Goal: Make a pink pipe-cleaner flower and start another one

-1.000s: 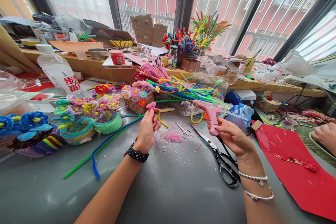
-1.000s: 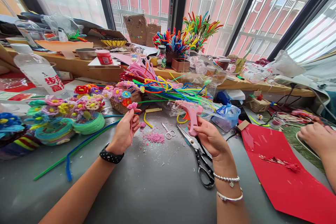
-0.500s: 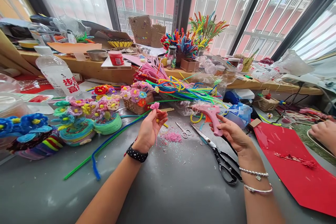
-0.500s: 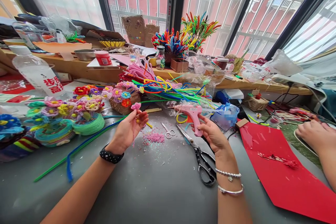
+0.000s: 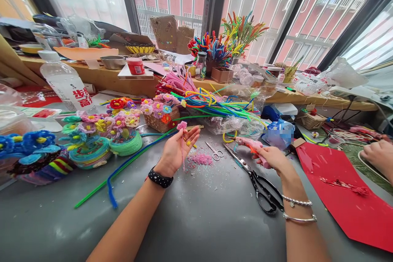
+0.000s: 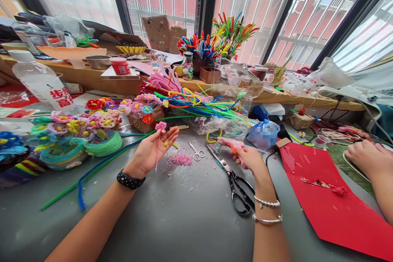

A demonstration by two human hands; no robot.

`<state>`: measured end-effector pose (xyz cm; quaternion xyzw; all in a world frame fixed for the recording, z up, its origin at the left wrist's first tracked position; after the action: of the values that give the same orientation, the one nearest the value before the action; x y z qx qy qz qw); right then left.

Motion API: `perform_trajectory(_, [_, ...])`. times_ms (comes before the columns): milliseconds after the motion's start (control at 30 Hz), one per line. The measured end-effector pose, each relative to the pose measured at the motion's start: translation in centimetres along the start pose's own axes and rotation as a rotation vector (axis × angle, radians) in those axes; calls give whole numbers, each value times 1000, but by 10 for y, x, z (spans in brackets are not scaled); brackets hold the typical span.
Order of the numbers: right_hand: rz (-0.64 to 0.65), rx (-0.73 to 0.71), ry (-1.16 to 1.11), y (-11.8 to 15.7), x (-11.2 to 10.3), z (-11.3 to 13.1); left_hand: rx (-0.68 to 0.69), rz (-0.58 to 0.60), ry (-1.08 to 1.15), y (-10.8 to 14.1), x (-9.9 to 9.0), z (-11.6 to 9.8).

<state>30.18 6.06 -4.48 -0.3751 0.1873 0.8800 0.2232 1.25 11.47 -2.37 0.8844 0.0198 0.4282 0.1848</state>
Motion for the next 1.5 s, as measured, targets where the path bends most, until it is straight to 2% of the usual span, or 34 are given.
perform_trajectory(67, [-133, 26, 169, -4, -15, -10, -10, -4, -7, -1, -1, 1])
perform_trajectory(133, [-342, -9, 326, -2, -37, -6, -24, 11, -16, -1, 0, 4])
perform_trajectory(200, [-548, -167, 378, 10, -51, 19, -61, 57, -29, 0, 5, 10])
perform_trajectory(267, [-610, -412, 178, 29, -47, 56, -115, 115, -50, 4, 11, 20])
perform_trajectory(300, [-561, -534, 22, 40, -37, 75, -142, 139, -63, 6, 14, 26])
perform_trajectory(333, [-459, -621, -113, 50, -23, 91, -165, 162, -76, 9, 16, 31])
perform_trajectory(433, [-257, -738, -375, 77, 13, 124, -224, 222, -96, 17, 25, 43])
perform_trajectory(567, [-109, -834, -403, 101, 47, 143, -252, 217, -143, 24, 28, 50])
perform_trajectory(667, [-78, -855, -394, 105, 55, 144, -248, 234, -161, 26, 30, 51])
perform_trajectory(967, [-31, -801, -445, 100, 57, 141, -202, 271, -226, 27, 31, 50])
perform_trajectory(1067, [5, -705, -518, 91, 59, 134, -138, 226, -299, 24, 26, 47])
perform_trajectory(1233, [139, -457, -711, 76, 70, 119, 60, 62, -497, 15, 11, 33])
perform_trajectory(1333, [193, -359, -768, 74, 75, 114, 112, 62, -534, 16, 14, 29])
perform_trajectory(1500, [220, -322, -798, 76, 75, 113, 125, 96, -673, 23, 21, 30])
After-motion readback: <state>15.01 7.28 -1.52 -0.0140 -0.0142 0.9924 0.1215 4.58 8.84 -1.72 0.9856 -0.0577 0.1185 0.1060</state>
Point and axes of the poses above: each hand's wrist, its own y-axis away from the middle knuckle, its own x-axis out of the palm, z = x × y, the point moved 10 cm from there along -y, towards the middle knuckle, and after that the axes turned 11 degrees about -z, right-handed, at the moved point
